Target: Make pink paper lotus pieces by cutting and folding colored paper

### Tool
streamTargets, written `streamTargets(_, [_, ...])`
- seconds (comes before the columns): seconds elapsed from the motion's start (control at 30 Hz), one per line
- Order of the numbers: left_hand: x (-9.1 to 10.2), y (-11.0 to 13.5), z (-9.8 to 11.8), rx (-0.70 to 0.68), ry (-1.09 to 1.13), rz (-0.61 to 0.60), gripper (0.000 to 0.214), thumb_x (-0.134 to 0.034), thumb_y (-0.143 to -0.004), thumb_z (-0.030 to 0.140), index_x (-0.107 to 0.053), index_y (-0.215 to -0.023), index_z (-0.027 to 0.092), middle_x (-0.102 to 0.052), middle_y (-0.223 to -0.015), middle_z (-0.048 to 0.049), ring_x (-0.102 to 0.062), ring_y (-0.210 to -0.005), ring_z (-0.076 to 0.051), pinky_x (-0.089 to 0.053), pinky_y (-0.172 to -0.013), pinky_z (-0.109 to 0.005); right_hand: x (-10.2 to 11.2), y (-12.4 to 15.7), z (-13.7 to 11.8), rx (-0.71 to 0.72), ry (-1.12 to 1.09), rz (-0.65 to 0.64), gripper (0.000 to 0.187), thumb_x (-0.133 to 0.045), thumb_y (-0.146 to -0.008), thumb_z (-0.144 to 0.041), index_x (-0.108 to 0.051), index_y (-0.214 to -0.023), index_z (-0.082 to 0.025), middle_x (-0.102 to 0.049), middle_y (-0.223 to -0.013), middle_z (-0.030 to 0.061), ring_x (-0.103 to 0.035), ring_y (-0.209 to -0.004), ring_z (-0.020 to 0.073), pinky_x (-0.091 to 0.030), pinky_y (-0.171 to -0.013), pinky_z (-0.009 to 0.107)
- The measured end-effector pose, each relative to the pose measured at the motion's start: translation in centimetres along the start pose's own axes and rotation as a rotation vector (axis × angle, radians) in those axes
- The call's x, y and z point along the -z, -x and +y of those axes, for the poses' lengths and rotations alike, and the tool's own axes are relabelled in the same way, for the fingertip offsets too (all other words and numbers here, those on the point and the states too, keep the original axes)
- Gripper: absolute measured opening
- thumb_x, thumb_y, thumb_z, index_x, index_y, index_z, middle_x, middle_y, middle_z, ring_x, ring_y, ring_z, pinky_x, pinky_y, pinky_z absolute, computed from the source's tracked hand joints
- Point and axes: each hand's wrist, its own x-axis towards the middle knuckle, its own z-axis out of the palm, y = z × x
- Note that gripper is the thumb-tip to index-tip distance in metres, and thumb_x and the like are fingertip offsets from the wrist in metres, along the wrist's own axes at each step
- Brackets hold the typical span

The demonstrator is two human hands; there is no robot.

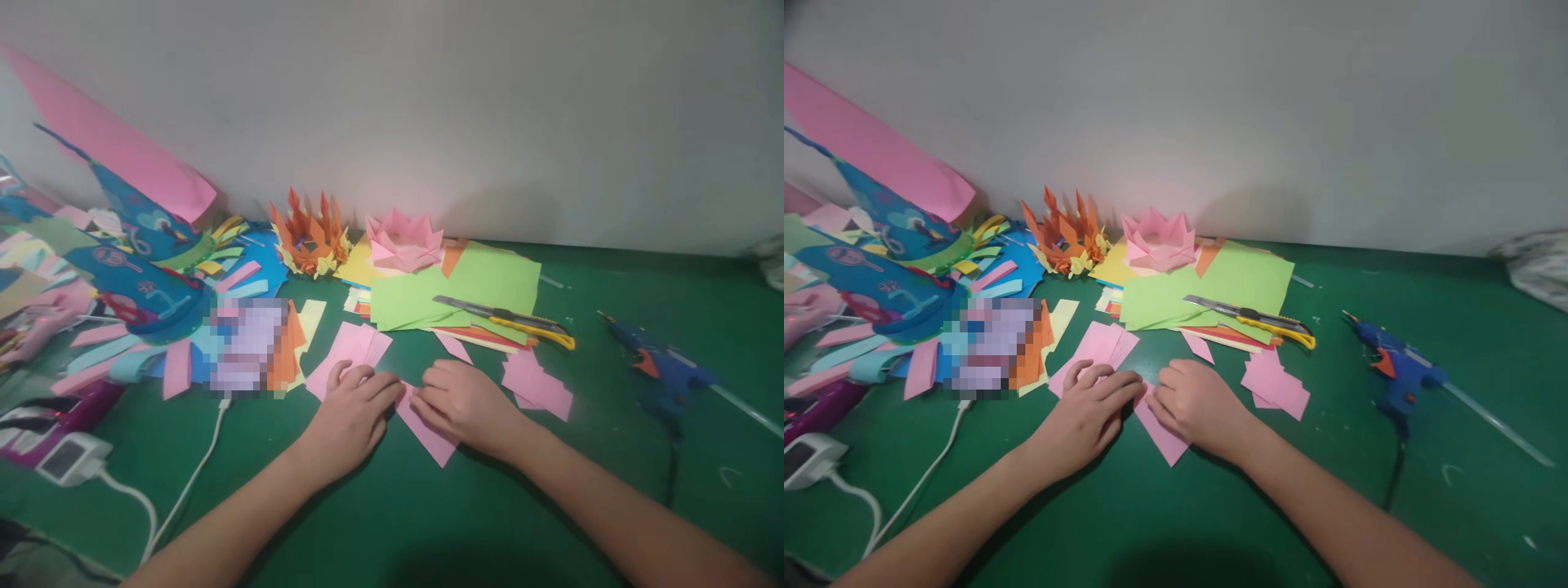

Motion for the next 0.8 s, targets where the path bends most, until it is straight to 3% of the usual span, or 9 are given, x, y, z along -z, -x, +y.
streamTargets(0.23, [-0.5, 0.2, 0.0, -0.016, -0.049, 0.030, 0.037, -0.040, -0.087, 0.009, -0.052, -0.117, 0.026, -0.059, -0.116, -0.0015, -0.047, -0.101, -0.021, -0.017, -0.102, -0.046, 0.3, 0.7, 1.5, 0.013, -0.016, 0.001, 0.034, -0.047, -0.089, -0.018, -0.056, -0.057, -0.016, -0.050, -0.060, 0.0030, -0.040, -0.060, 0.0145, -0.030, -0.055, 0.029])
streamTargets(0.47, [-1.4, 0.3, 0.0, -0.052, -0.120, 0.088, 0.034, -0.038, -0.087, 0.008, -0.054, -0.114, 0.021, -0.060, -0.109, -0.0050, -0.049, -0.101, -0.021, -0.019, -0.102, -0.044, 0.4, 0.5, 1.4, -0.002, -0.008, -0.014, 0.034, -0.045, -0.091, -0.020, -0.060, -0.062, -0.015, -0.053, -0.062, 0.0047, -0.044, -0.064, 0.0155, -0.035, -0.059, 0.029])
streamTargets(0.8, [-1.4, 0.5, 0.6, -0.046, -0.204, 0.149, 0.030, -0.042, -0.080, 0.002, -0.058, -0.101, 0.016, -0.058, -0.094, -0.0069, -0.048, -0.090, -0.021, -0.033, -0.095, -0.045, 0.8, 1.1, 3.3, -0.018, 0.004, 0.059, 0.031, -0.046, -0.089, -0.015, -0.061, -0.063, -0.015, -0.058, -0.067, 0.0059, -0.047, -0.065, 0.0154, -0.039, -0.061, 0.030])
